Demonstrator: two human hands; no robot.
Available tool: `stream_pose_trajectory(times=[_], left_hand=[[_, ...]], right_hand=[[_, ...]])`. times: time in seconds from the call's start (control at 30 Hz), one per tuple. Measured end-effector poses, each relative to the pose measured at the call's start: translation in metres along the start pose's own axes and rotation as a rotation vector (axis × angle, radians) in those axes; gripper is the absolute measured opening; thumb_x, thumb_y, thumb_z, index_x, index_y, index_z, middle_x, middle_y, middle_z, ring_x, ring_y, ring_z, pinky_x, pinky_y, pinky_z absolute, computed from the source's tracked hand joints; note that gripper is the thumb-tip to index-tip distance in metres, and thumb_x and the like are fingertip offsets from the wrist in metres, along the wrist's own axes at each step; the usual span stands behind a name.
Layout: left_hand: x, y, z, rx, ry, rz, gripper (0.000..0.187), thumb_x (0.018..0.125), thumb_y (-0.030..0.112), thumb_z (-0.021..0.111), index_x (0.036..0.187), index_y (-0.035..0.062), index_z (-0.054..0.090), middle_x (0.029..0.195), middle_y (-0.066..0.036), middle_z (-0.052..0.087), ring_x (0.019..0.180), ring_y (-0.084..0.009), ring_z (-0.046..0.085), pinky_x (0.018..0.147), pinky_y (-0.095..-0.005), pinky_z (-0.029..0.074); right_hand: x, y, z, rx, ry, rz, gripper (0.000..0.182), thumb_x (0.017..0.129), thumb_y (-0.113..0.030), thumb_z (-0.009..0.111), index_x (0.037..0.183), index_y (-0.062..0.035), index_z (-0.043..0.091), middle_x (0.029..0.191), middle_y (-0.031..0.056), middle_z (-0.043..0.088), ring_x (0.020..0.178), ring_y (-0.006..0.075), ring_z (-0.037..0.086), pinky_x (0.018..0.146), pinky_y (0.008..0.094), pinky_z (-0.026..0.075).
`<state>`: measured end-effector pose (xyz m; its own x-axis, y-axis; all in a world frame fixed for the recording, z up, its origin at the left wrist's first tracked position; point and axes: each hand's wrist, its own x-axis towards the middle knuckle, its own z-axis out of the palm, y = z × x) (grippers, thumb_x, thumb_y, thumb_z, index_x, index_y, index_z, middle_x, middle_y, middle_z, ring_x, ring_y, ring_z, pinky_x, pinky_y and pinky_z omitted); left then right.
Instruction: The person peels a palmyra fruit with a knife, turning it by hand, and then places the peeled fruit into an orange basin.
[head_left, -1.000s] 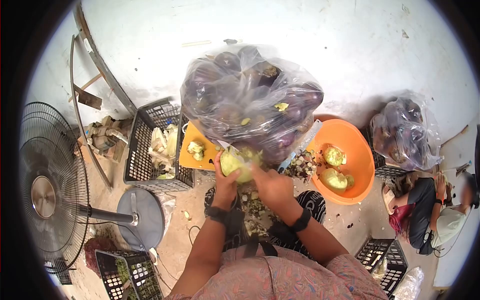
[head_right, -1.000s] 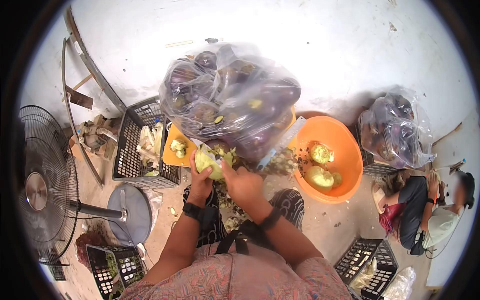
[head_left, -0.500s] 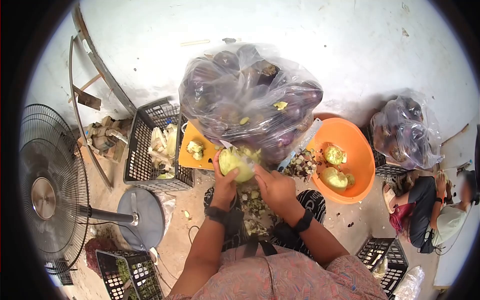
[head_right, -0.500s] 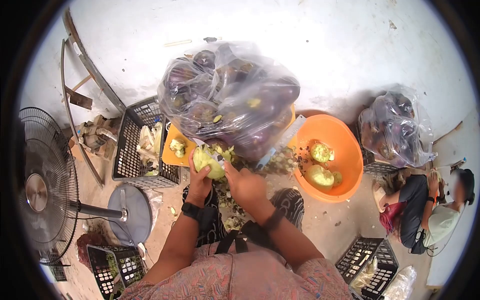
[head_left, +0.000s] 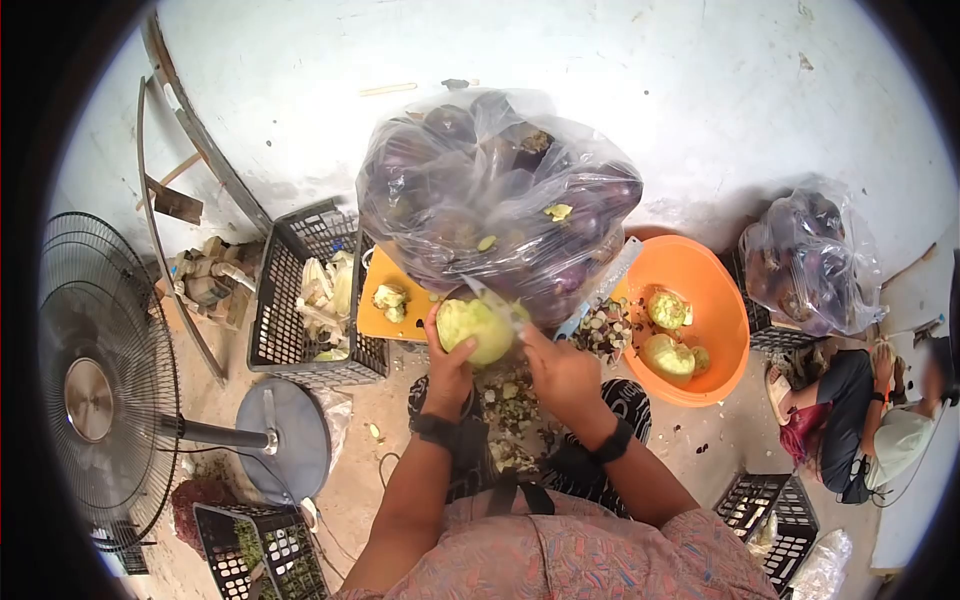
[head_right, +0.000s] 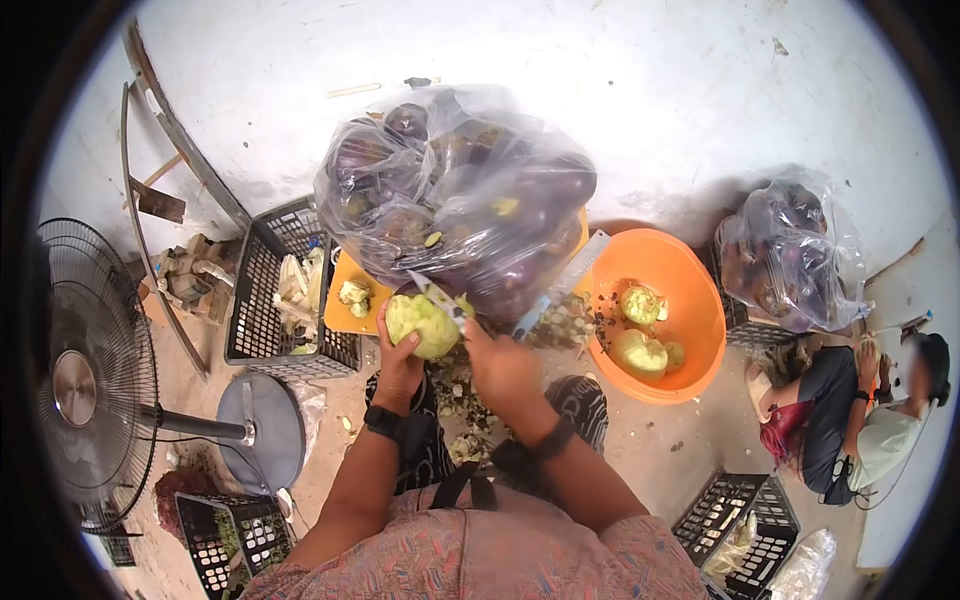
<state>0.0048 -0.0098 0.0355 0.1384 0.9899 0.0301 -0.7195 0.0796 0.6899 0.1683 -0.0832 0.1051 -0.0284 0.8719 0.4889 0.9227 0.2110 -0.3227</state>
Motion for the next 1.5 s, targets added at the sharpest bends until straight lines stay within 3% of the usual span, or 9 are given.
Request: stream_pose_trajectory(times=[0.13, 0.2, 0.3, 0.4, 0.5, 0.93, 1.0, 1.5], left_hand=[[0.001, -0.003, -0.004, -0.035, 0.014, -0.018, 0.078, 0.074, 0.003, 0.068, 0.140, 0.0156, 0.029, 0.128, -0.009, 0.046, 0.119, -0.0248, 0.049, 0.100, -0.0397, 0.044], [0.002, -0.004, -0.005, -0.037, 0.007, -0.022, 0.077, 0.074, 0.003, 0.068, 0.140, 0.0155, 0.030, 0.128, -0.009, 0.046, 0.119, -0.0246, 0.049, 0.100, -0.0396, 0.044], [0.001, -0.003, -0.006, -0.044, 0.003, -0.035, 0.076, 0.074, 0.003, 0.068, 0.139, 0.0155, 0.030, 0.128, -0.008, 0.046, 0.119, -0.0241, 0.049, 0.100, -0.0396, 0.044], [0.002, -0.002, -0.008, -0.050, 0.004, -0.039, 0.076, 0.074, 0.002, 0.068, 0.139, 0.0156, 0.031, 0.128, -0.008, 0.046, 0.119, -0.0239, 0.048, 0.100, -0.0397, 0.044], [0.002, -0.003, -0.009, -0.059, -0.001, -0.032, 0.075, 0.074, 0.002, 0.068, 0.138, 0.0155, 0.031, 0.128, -0.008, 0.047, 0.119, -0.0239, 0.048, 0.100, -0.0398, 0.044], [0.003, -0.004, -0.009, -0.071, -0.008, -0.029, 0.073, 0.075, 0.003, 0.067, 0.138, 0.0149, 0.033, 0.126, -0.008, 0.047, 0.118, -0.0240, 0.049, 0.099, -0.0399, 0.044], [0.004, -0.004, -0.011, -0.069, -0.009, -0.027, 0.073, 0.075, 0.003, 0.067, 0.138, 0.0149, 0.033, 0.126, -0.008, 0.047, 0.118, -0.0240, 0.049, 0.099, -0.0400, 0.044], [0.002, -0.001, -0.006, -0.050, -0.002, -0.026, 0.078, 0.074, 0.002, 0.067, 0.141, 0.0158, 0.030, 0.128, -0.009, 0.047, 0.119, -0.0253, 0.049, 0.100, -0.0413, 0.044]], right_hand=[[-0.024, 0.026, 0.014, 0.309, 0.235, 0.116, 0.029, 0.089, -0.021, 0.062, 0.117, -0.0141, 0.067, 0.064, 0.0131, 0.057, 0.056, 0.0318, 0.059, 0.051, 0.0426, 0.046], [-0.029, 0.028, 0.009, 0.284, 0.245, 0.086, 0.034, 0.085, -0.010, 0.065, 0.118, -0.0104, 0.067, 0.074, 0.0120, 0.067, 0.060, 0.0279, 0.064, 0.053, 0.0326, 0.050], [-0.034, 0.012, 0.000, 0.233, 0.110, 0.008, 0.034, 0.084, -0.011, 0.067, 0.118, -0.0121, 0.067, 0.069, 0.0102, 0.063, 0.056, 0.0265, 0.061, 0.051, 0.0329, 0.048], [-0.034, 0.003, 0.001, 0.163, 0.089, -0.024, 0.031, 0.085, -0.019, 0.068, 0.116, -0.0178, 0.068, 0.062, 0.0065, 0.052, 0.052, 0.0259, 0.055, 0.048, 0.0381, 0.044], [-0.033, 0.003, -0.001, 0.146, 0.100, -0.034, 0.032, 0.084, -0.019, 0.069, 0.117, -0.0185, 0.068, 0.061, 0.0058, 0.050, 0.050, 0.0254, 0.054, 0.046, 0.0380, 0.043], [-0.019, 0.008, -0.010, 0.135, 0.084, -0.046, 0.030, 0.084, -0.017, 0.069, 0.114, -0.0173, 0.069, 0.061, 0.0071, 0.050, 0.048, 0.0265, 0.052, 0.044, 0.0384, 0.041], [-0.016, 0.009, -0.013, 0.158, 0.094, -0.080, 0.030, 0.083, -0.014, 0.068, 0.113, -0.0130, 0.069, 0.058, 0.0079, 0.052, 0.045, 0.0256, 0.052, 0.042, 0.0360, 0.041], [-0.012, 0.012, -0.008, 0.153, 0.116, -0.034, 0.028, 0.084, -0.019, 0.069, 0.112, -0.0170, 0.070, 0.059, 0.0078, 0.051, 0.046, 0.0278, 0.051, 0.043, 0.0397, 0.039]])
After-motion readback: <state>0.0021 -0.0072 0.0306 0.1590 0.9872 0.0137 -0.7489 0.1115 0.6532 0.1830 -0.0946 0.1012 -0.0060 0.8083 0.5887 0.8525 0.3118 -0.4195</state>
